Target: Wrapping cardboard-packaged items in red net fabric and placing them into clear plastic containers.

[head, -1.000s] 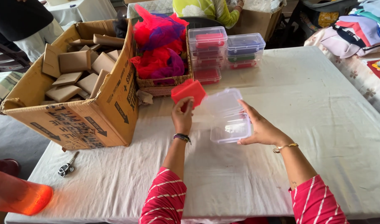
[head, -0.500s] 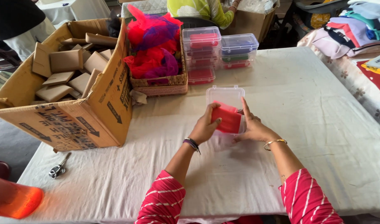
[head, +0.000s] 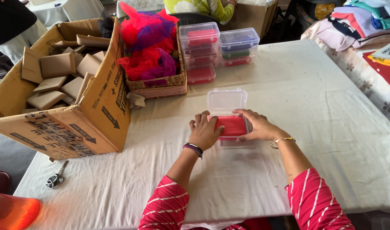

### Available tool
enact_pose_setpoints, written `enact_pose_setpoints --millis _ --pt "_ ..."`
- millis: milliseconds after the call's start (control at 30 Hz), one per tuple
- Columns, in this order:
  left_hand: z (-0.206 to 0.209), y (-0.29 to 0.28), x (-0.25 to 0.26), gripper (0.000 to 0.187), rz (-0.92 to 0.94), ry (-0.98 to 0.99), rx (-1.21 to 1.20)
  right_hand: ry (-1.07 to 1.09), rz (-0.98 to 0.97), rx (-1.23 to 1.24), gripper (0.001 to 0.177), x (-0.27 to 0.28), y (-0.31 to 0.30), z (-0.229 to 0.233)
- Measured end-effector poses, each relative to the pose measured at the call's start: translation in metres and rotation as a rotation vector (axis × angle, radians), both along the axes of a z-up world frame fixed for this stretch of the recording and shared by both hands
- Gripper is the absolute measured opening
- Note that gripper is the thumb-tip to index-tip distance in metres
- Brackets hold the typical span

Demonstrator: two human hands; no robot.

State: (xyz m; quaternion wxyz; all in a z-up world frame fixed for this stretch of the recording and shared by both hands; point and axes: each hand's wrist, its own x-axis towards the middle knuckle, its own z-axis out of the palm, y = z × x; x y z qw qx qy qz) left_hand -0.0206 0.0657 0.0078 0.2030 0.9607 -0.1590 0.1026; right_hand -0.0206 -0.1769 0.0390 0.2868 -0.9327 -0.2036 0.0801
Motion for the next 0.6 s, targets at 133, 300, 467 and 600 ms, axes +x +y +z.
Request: enact_pose_setpoints --millis 133,300,467,600 --pt "-0.004 0.017 0.018 0.062 -0.029 0.085 -0.26 0.069 -0.014 0.183 0.134 0.0 -0.004 0.001" --pt "-0.029 0.037 0.046 0.079 -0.138 0.207 -0.811 0.044 0.032 0.344 0.16 0.004 -0.012 -0.006" --pt "-0.051 0.052 0.064 0.072 -0.304 0.432 -1.178 0.202 0.084 0.646 0.115 0.029 -0.043 -0.036" --pt "-0.024 0.045 0.045 0.035 -0.388 0.421 -0.855 0.183 0.171 0.544 0.081 0.019 -0.028 -0.022"
